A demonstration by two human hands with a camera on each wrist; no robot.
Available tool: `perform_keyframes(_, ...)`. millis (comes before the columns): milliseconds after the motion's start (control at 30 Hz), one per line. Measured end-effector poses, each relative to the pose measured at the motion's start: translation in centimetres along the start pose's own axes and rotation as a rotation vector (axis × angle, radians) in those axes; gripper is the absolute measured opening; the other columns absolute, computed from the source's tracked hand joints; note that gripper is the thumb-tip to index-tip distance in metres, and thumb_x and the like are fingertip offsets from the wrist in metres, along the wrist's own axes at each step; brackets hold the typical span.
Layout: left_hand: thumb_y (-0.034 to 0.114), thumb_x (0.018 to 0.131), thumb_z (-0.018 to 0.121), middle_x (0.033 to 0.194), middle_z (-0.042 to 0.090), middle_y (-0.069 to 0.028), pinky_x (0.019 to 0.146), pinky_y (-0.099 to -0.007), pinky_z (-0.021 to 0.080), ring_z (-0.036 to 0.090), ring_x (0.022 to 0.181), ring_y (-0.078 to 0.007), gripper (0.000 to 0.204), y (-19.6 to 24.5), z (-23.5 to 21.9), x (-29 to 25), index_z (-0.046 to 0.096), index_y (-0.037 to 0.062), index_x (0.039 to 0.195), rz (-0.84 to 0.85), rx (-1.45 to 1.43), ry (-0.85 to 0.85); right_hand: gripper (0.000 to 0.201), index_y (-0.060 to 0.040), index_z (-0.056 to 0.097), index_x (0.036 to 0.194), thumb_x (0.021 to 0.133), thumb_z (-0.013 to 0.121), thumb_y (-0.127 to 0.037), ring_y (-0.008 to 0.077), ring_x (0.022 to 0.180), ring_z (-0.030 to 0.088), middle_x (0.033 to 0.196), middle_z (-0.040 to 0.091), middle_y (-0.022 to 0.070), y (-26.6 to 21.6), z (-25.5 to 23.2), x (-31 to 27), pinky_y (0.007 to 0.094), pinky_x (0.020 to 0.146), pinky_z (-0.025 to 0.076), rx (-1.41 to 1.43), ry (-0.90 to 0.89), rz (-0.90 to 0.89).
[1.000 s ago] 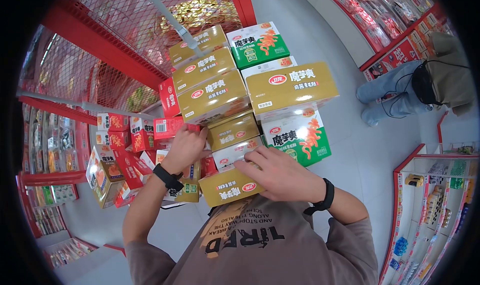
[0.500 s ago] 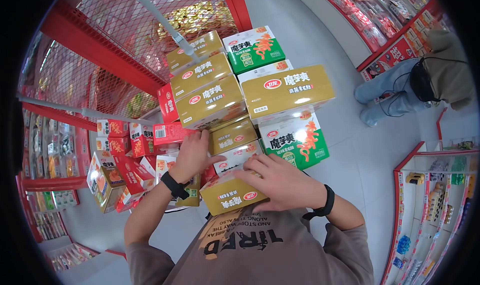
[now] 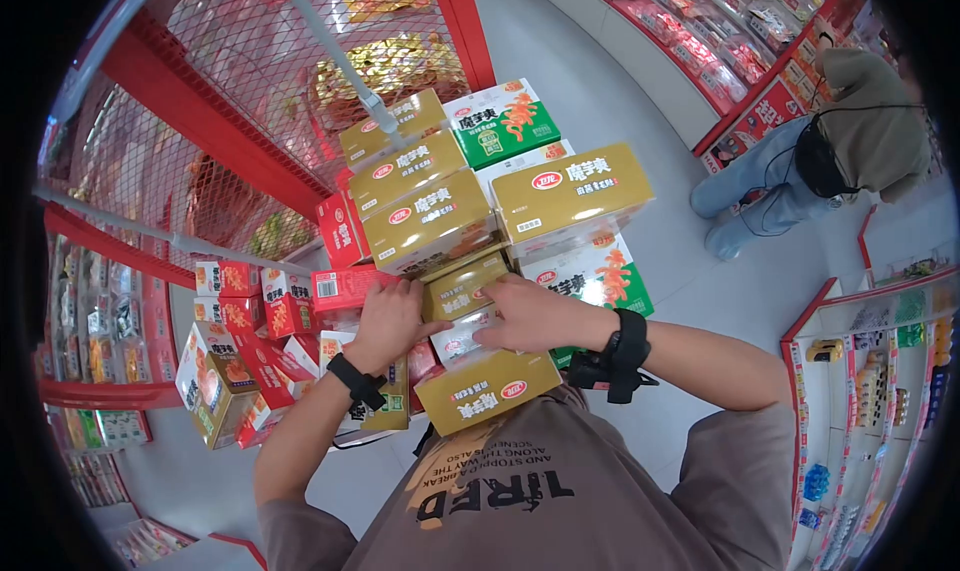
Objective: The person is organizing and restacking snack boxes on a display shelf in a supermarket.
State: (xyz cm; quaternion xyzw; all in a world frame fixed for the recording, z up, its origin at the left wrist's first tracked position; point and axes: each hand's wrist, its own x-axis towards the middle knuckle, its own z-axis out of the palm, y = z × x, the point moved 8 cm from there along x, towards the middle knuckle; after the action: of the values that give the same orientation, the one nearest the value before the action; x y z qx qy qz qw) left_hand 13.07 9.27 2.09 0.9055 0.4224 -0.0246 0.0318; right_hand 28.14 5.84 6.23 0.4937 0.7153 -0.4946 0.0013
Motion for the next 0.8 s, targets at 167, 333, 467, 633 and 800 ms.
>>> perform_keyframes(167, 0.052, 0.075, 0.074, 0.089, 0.063, -0.0159, 0.071, -0.0403, 0.047, 0.063, 0.081, -0.0285, 0.061, 0.1, -0.1, -0.3, 0.058, -0.0015, 0.100, -0.061, -0.060, -0.013, 0.061, 0.0108, 0.055, 0.121, 0.084, 0.064, -0.037, 0.0307, 0.102, 0.063, 0.113, 0.061, 0.0261, 1.1, 0.5, 1.6, 0.0363, 0.085, 0.049, 0.035, -0.050, 0.206)
perform_keyframes(333, 0.038, 0.073, 0.080, 0.088, 0.061, -0.0257, 0.070, -0.0453, 0.054, 0.065, 0.082, -0.0405, 0.061, -0.9, 0.2, -0.6, 0.050, -0.0046, 0.105, -0.180, -0.465, 0.009, 0.069, 0.0094, 0.041, 0.136, 0.085, 0.065, -0.031, 0.0216, 0.098, 0.063, 0.110, 0.062, 0.0205, 0.7, 1.7, 1.6, 0.0299, 0.082, 0.050, 0.410, -0.163, 0.346)
perform_keyframes(467, 0.028, 0.072, 0.083, 0.096, 0.064, -0.0277, 0.075, -0.0451, 0.056, 0.066, 0.090, -0.0417, 0.066, -1.2, 1.3, -0.4, 0.047, -0.0075, 0.113, -0.239, -0.617, -0.120, 0.063, 0.0049, 0.041, 0.136, 0.086, 0.066, -0.025, 0.0157, 0.092, 0.062, 0.103, 0.062, 0.0126, 1.5, 2.2, 1.6, 0.0260, 0.080, 0.050, 0.638, -0.173, 0.432)
perform_keyframes(633, 0.027, 0.070, 0.084, 0.091, 0.064, -0.0311, 0.075, -0.0455, 0.056, 0.066, 0.089, -0.0432, 0.065, -1.4, 0.9, -0.4, 0.046, -0.0099, 0.108, -0.217, -0.678, -0.055, 0.035, 0.0015, 0.053, 0.118, 0.090, 0.062, -0.018, 0.0178, 0.101, 0.064, 0.107, 0.063, 0.0132, 1.8, 1.8, 1.5, 0.0267, 0.088, 0.051, 0.731, -0.072, 0.300)
perform_keyframes(800, 0.031, 0.068, 0.085, 0.084, 0.065, -0.0295, 0.073, -0.0468, 0.055, 0.066, 0.083, -0.0439, 0.066, -1.8, 0.4, -0.3, 0.048, -0.0110, 0.104, -0.172, -0.586, -0.028, 0.027, 0.0011, 0.055, 0.110, 0.092, 0.060, -0.020, 0.0192, 0.102, 0.064, 0.108, 0.063, 0.0128, 1.8, 1.3, 0.5, 0.0288, 0.092, 0.050, 0.801, -0.039, 0.223)
